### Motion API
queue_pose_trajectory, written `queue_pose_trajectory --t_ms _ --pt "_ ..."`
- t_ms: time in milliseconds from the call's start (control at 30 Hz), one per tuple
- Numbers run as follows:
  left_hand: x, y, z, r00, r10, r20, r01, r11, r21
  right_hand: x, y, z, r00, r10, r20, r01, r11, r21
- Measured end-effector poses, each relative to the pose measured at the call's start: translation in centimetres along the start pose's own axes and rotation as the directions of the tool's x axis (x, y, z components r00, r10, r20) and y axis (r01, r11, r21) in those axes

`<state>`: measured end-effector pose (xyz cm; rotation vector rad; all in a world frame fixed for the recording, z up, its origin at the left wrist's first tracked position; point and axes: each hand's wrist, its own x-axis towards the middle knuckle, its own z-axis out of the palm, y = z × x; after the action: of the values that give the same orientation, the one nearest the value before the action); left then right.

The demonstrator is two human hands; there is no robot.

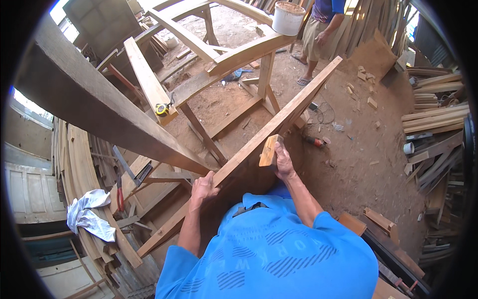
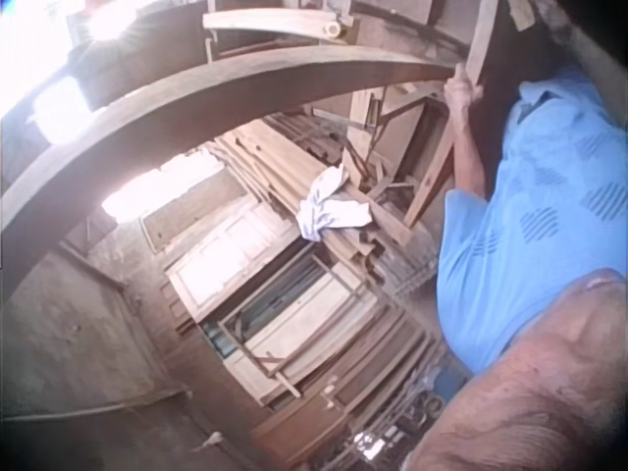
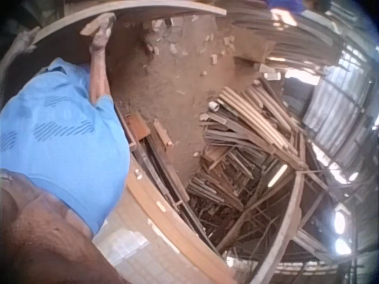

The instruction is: The person measures and marks a wooden door with a square and pencil, then uses a wooden sanding block to sand the edges and surfaces of the door and a smaller wooden piece.

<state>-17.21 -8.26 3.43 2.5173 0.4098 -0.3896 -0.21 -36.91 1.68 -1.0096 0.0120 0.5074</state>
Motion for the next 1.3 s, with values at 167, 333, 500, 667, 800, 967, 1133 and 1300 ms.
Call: queue_pose_trajectory --t_ms 167,333,500,667,800,967,1133,1300 --pt "-0.6 0.3 0.3 0.999 0.041 -0.017 -0.042 0.999 -0.028 1.0 1.5 -1.1 0.989 -0.113 -0.1 0.118 0.992 0.048" --pt "-1.0 0.8 0.6 0.999 0.04 -0.01 -0.04 0.999 -0.019 0.9 1.0 -0.1 0.958 -0.248 -0.142 0.237 0.967 -0.091" --pt "-1.8 1.2 1.2 0.996 0.079 -0.028 -0.081 0.996 -0.043 3.5 -1.7 -1.3 0.852 -0.479 -0.21 0.357 0.826 -0.435" --pt "-2.1 1.7 1.7 0.992 0.121 -0.022 -0.122 0.991 -0.057 6.6 -2.5 -3.9 0.792 -0.54 -0.284 0.344 0.78 -0.522" --pt "-2.3 1.7 2.0 0.988 0.146 -0.047 -0.148 0.987 -0.058 8.1 -3.2 -5.8 0.748 -0.598 -0.288 0.377 0.74 -0.557" --pt "-2.5 2.1 2.2 0.994 0.101 -0.05 -0.101 0.995 0.004 9.6 -4.2 -6.0 0.691 -0.646 -0.324 0.281 0.653 -0.704" --pt "-2.1 1.8 2.0 0.993 0.105 -0.047 -0.103 0.994 0.036 9.6 -4.2 -5.0 0.689 -0.648 -0.325 0.306 0.666 -0.68" --pt "-2.3 1.8 2.3 0.994 0.099 -0.051 -0.097 0.994 0.043 12.1 -6.0 -7.7 0.648 -0.647 -0.401 0.27 0.688 -0.674"
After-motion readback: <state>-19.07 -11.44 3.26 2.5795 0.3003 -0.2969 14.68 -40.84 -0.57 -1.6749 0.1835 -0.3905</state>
